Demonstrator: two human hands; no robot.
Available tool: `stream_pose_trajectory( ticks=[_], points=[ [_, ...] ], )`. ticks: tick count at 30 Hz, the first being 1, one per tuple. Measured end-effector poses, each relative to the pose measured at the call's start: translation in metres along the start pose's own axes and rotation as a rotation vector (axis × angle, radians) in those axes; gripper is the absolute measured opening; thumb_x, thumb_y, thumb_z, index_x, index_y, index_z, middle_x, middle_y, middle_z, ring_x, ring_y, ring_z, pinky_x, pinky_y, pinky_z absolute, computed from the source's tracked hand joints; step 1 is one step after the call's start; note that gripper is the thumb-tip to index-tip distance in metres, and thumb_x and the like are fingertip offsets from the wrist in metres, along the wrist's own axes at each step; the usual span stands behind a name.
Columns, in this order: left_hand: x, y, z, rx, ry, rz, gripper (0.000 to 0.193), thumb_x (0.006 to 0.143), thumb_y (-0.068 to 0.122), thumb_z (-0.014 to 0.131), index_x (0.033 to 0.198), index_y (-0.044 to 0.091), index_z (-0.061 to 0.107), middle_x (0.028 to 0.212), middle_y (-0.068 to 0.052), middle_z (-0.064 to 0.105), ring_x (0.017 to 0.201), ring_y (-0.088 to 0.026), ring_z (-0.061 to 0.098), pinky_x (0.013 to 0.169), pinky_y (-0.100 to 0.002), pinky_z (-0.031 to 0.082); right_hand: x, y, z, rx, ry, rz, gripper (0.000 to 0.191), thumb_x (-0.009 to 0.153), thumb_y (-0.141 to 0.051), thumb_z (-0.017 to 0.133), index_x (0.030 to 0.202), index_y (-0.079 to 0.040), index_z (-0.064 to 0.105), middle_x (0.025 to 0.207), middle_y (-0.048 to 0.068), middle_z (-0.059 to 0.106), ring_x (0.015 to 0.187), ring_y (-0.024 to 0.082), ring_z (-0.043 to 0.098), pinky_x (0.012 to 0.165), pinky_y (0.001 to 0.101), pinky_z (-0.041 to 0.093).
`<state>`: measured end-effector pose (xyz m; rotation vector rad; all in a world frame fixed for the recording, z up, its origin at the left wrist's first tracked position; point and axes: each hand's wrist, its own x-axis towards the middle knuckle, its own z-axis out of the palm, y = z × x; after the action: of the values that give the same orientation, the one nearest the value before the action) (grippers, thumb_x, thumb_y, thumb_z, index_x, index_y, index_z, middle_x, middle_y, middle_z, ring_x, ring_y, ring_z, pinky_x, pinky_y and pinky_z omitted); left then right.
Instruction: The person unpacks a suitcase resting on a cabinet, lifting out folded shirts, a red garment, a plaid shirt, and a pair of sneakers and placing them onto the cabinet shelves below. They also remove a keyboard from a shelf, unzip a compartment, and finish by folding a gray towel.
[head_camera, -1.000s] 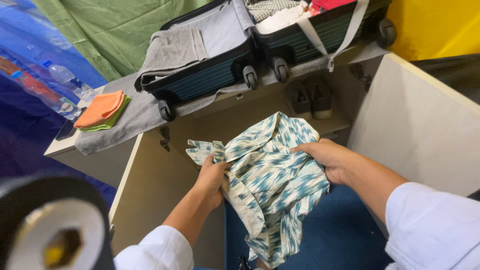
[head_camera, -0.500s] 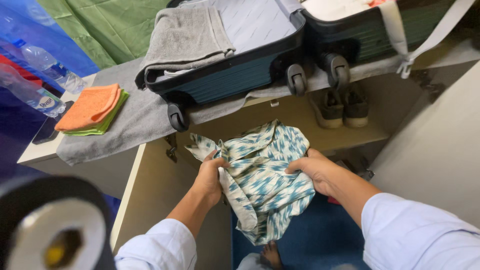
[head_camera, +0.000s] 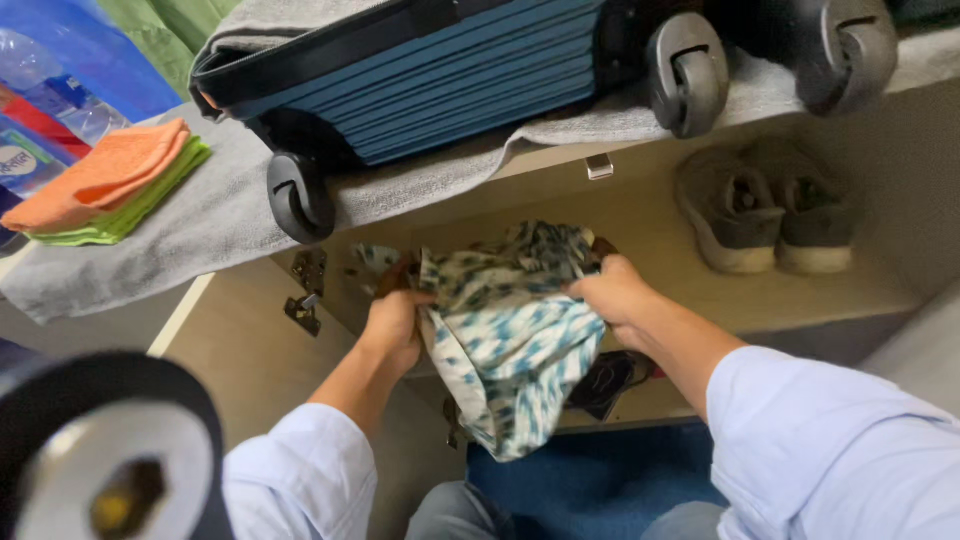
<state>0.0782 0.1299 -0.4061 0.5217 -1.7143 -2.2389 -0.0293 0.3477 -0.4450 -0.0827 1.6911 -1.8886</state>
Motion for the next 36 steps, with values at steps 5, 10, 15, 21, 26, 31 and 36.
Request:
stream_pose_trajectory(
  ticks=[5,10,15,21,26,31,36],
  points=[
    [0.028,0.048,0.005,0.796,0.22,-0.134,0.088,0.094,0.034,0.064,0.163,0.026,0.01,0.166,-0.009,0.026,0.145,-0.03,0.034,0.113,-0.044,0.033,0.03,-0.017,0.011,-0.124,-0.017,0.049,0.052,0.09,-0.018,0.074,0.134,0.006,0.062,0.136,0.014,0.064,0.129,0.026,0.052,0.107,0.0405,0.035],
    [0.019,0.043,-0.009,0.838,0.206,-0.149,0.062,0.09,0.031,0.064,0.146,0.015,0.043,0.145,-0.014,0.052,0.13,-0.033,0.053,0.105,-0.042,0.046,0.009,-0.019,0.003,-0.148,-0.052,0.132,0.059,0.09,-0.014,0.068,0.143,0.003,0.048,0.141,0.017,0.061,0.129,0.029,0.056,0.108,0.0472,0.044],
    [-0.006,0.031,0.009,0.908,-0.072,-0.036,0.043,0.09,0.026,0.07,0.128,0.007,0.069,0.125,-0.014,0.074,0.117,-0.027,0.069,0.1,-0.035,0.051,-0.034,-0.049,0.001,-0.12,-0.045,0.122,0.065,0.09,-0.015,0.066,0.149,-0.013,0.037,0.144,0.004,0.057,0.125,0.02,0.056,0.104,0.0478,0.048],
    [-0.053,0.077,0.073,1.04,-0.196,0.011,0.043,0.089,0.03,0.071,0.124,0.006,0.071,0.12,-0.016,0.074,0.112,-0.022,0.069,0.097,-0.034,0.051,-0.097,-0.099,-0.006,-0.159,-0.077,0.133,0.058,0.092,-0.018,0.062,0.148,-0.02,0.045,0.134,0.003,0.067,0.106,0.017,0.067,0.094,0.0388,0.053],
    [-0.091,0.118,0.129,0.985,-0.34,0.042,0.042,0.087,0.028,0.07,0.122,0.005,0.071,0.108,-0.015,0.077,0.099,-0.022,0.074,0.087,-0.035,0.057,-0.145,-0.134,-0.02,-0.208,-0.062,0.113,0.044,0.093,-0.02,0.063,0.137,-0.017,0.061,0.118,0.001,0.074,0.098,0.013,0.069,0.084,0.0309,0.054],
    [-0.103,0.129,0.178,0.912,-0.373,0.177,0.038,0.087,0.025,0.07,0.119,0.004,0.073,0.098,-0.012,0.078,0.085,-0.019,0.072,0.079,-0.033,0.057,-0.18,-0.16,-0.046,-0.109,-0.018,-0.079,0.036,0.092,-0.017,0.063,0.128,-0.011,0.065,0.108,0.001,0.076,0.095,0.012,0.069,0.082,0.0298,0.054],
    [-0.098,0.139,0.232,0.634,-0.481,0.261,0.031,0.092,0.019,0.069,0.114,-0.001,0.073,0.094,-0.01,0.077,0.083,-0.013,0.069,0.075,-0.028,0.056,-0.219,-0.194,-0.074,-0.02,0.136,-0.19,0.032,0.091,-0.018,0.065,0.122,-0.01,0.068,0.104,0.001,0.075,0.092,0.011,0.07,0.083,0.0289,0.054]
  ],
)
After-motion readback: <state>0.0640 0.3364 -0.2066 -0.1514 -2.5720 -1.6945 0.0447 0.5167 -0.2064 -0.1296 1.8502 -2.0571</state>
